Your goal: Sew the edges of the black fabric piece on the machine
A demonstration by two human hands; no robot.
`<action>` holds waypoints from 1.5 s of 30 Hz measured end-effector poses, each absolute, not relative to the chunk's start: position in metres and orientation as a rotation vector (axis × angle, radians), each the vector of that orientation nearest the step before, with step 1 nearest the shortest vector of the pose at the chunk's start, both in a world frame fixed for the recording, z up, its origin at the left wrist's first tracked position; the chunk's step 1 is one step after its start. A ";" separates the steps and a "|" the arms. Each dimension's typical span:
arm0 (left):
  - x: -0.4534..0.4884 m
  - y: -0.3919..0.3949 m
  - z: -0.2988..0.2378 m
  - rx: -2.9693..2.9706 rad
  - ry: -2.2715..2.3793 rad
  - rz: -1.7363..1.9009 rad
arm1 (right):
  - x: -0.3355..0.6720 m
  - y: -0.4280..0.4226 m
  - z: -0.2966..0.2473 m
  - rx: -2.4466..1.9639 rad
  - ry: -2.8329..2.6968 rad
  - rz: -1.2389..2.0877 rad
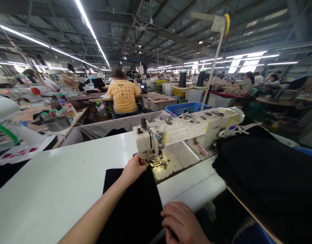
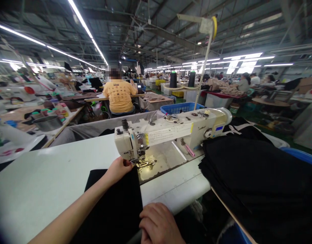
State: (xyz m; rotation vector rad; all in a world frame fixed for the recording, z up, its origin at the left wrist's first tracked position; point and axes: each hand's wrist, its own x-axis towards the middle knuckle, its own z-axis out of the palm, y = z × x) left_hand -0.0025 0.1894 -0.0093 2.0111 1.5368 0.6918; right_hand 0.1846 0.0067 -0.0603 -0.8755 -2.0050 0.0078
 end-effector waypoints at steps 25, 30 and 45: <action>-0.035 0.056 -0.025 3.131 0.642 0.622 | 0.185 0.019 -0.036 -0.969 -2.116 0.189; -0.034 0.082 -0.014 3.105 0.727 0.514 | 0.184 0.046 -0.032 -1.055 -2.169 0.230; -0.045 0.172 -0.003 2.872 0.833 0.521 | 0.165 0.118 -0.018 -1.385 -2.228 0.070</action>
